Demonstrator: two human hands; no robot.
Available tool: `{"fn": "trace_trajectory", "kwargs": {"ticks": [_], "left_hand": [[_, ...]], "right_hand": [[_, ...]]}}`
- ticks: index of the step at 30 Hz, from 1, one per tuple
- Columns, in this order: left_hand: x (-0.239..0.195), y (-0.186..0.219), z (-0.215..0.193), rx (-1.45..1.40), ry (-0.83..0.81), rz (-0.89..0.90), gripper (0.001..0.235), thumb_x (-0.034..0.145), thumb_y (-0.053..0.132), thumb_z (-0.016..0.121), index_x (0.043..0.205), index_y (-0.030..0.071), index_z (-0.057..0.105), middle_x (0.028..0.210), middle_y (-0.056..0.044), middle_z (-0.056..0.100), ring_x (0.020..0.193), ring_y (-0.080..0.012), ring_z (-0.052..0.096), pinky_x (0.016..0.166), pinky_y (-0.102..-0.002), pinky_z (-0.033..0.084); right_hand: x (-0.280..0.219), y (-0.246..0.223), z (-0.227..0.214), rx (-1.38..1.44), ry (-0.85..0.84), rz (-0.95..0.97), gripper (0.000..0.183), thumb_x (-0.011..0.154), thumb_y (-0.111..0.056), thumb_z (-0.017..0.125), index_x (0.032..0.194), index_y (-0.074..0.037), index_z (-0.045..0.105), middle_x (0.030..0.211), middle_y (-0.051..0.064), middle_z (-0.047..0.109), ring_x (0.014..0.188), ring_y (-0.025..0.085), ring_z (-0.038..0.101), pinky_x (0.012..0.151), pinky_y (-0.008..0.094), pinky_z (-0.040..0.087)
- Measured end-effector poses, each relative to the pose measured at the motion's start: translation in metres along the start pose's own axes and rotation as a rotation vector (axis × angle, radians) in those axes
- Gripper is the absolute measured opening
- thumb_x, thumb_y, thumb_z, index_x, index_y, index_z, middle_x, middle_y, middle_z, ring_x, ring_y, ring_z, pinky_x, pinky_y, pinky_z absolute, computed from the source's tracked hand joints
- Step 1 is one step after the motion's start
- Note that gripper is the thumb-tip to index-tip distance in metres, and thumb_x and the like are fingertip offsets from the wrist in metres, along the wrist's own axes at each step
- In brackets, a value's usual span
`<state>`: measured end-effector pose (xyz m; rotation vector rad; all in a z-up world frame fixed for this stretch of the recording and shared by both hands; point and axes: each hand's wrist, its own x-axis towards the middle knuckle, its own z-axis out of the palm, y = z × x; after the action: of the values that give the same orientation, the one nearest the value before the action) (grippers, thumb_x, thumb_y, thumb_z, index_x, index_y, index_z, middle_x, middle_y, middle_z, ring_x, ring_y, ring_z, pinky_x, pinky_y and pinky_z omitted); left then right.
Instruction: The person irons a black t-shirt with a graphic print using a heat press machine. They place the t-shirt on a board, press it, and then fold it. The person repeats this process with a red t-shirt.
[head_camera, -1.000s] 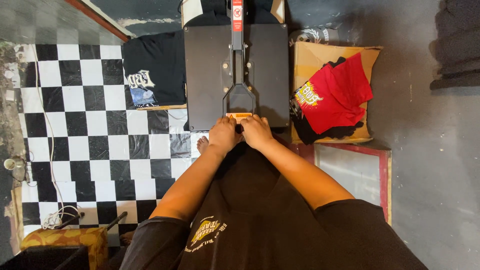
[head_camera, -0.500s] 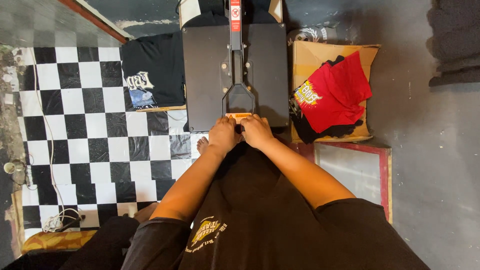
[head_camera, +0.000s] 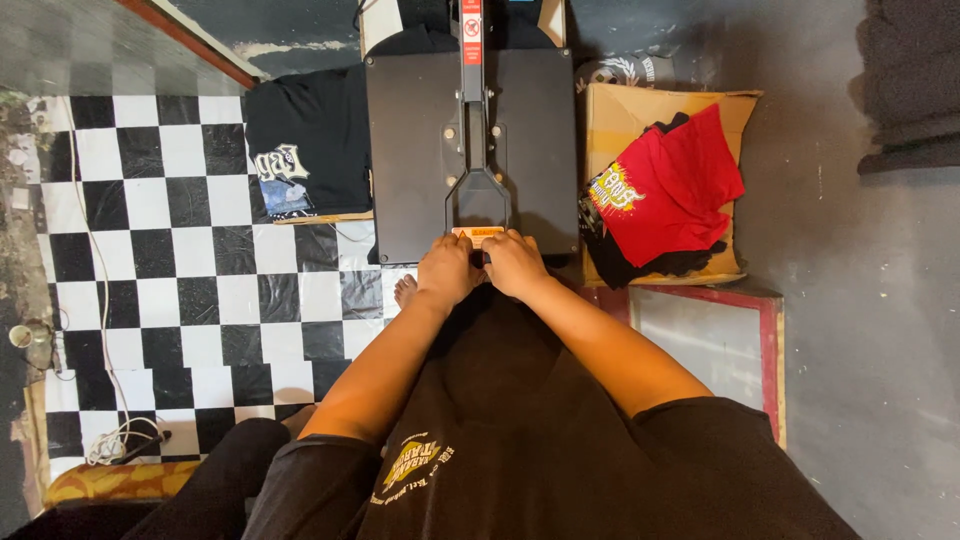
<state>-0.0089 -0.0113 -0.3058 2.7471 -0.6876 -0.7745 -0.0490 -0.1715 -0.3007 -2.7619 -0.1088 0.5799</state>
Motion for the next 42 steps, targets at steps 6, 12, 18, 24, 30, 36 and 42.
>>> {"fn": "trace_trajectory", "kwargs": {"ticks": [6, 12, 18, 24, 30, 36, 42], "left_hand": [[-0.002, -0.001, -0.003, -0.024, -0.015, -0.009, 0.049, 0.082, 0.037, 0.082, 0.120, 0.011, 0.064, 0.122, -0.011, 0.061, 0.127, -0.0326, 0.056, 0.093, -0.050, 0.059], [0.001, -0.004, 0.001, -0.051, -0.028, 0.014, 0.050, 0.081, 0.037, 0.083, 0.119, 0.012, 0.064, 0.120, -0.010, 0.060, 0.126, -0.0320, 0.056, 0.092, -0.049, 0.060], [0.001, -0.014, -0.005, 0.076, -0.057, 0.142, 0.051, 0.090, 0.032, 0.074, 0.135, 0.015, 0.060, 0.126, -0.010, 0.061, 0.123, -0.0322, 0.060, 0.098, -0.049, 0.056], [0.005, -0.016, -0.002, 0.201, -0.081, 0.198, 0.053, 0.093, 0.040, 0.069, 0.139, 0.016, 0.058, 0.131, -0.007, 0.059, 0.124, -0.0292, 0.058, 0.110, -0.049, 0.044], [0.005, -0.020, -0.015, 0.247, -0.121, 0.272, 0.048, 0.098, 0.041, 0.060, 0.140, 0.016, 0.057, 0.130, -0.006, 0.060, 0.127, -0.0257, 0.056, 0.114, -0.048, 0.037], [0.005, -0.023, -0.014, 0.294, -0.118, 0.283, 0.050, 0.100, 0.047, 0.056, 0.141, 0.017, 0.057, 0.132, -0.004, 0.060, 0.129, -0.0224, 0.053, 0.115, -0.047, 0.034], [0.010, -0.024, -0.005, 0.274, -0.115, 0.269, 0.052, 0.098, 0.045, 0.059, 0.141, 0.016, 0.056, 0.131, -0.006, 0.061, 0.128, -0.0239, 0.053, 0.111, -0.046, 0.037]], "right_hand": [[0.007, 0.004, 0.009, 0.005, -0.012, 0.004, 0.033, 0.087, -0.029, 0.072, 0.119, -0.017, 0.071, 0.112, 0.004, 0.068, 0.116, 0.027, 0.060, 0.095, 0.050, 0.050], [0.006, 0.005, 0.008, 0.019, -0.030, -0.010, 0.036, 0.088, -0.028, 0.071, 0.122, -0.016, 0.071, 0.112, 0.006, 0.067, 0.116, 0.029, 0.060, 0.095, 0.051, 0.049], [-0.005, 0.000, -0.003, -0.103, 0.032, -0.137, 0.040, 0.085, -0.031, 0.074, 0.120, -0.013, 0.068, 0.112, 0.007, 0.065, 0.116, 0.029, 0.058, 0.101, 0.048, 0.043], [0.003, 0.005, 0.016, -0.094, 0.031, -0.125, 0.038, 0.087, -0.032, 0.073, 0.119, -0.012, 0.066, 0.111, 0.006, 0.065, 0.117, 0.028, 0.057, 0.106, 0.051, 0.037], [0.002, 0.007, 0.015, -0.119, 0.019, -0.146, 0.043, 0.090, -0.033, 0.071, 0.127, -0.012, 0.064, 0.115, 0.007, 0.065, 0.119, 0.027, 0.056, 0.111, 0.055, 0.031], [0.001, 0.006, 0.011, -0.127, -0.006, -0.136, 0.042, 0.091, -0.034, 0.069, 0.127, -0.012, 0.063, 0.114, 0.007, 0.066, 0.120, 0.026, 0.057, 0.112, 0.056, 0.030], [-0.001, 0.003, 0.003, -0.082, -0.029, -0.132, 0.044, 0.093, -0.035, 0.067, 0.130, -0.011, 0.063, 0.117, 0.008, 0.066, 0.121, 0.026, 0.056, 0.110, 0.054, 0.033]]}}
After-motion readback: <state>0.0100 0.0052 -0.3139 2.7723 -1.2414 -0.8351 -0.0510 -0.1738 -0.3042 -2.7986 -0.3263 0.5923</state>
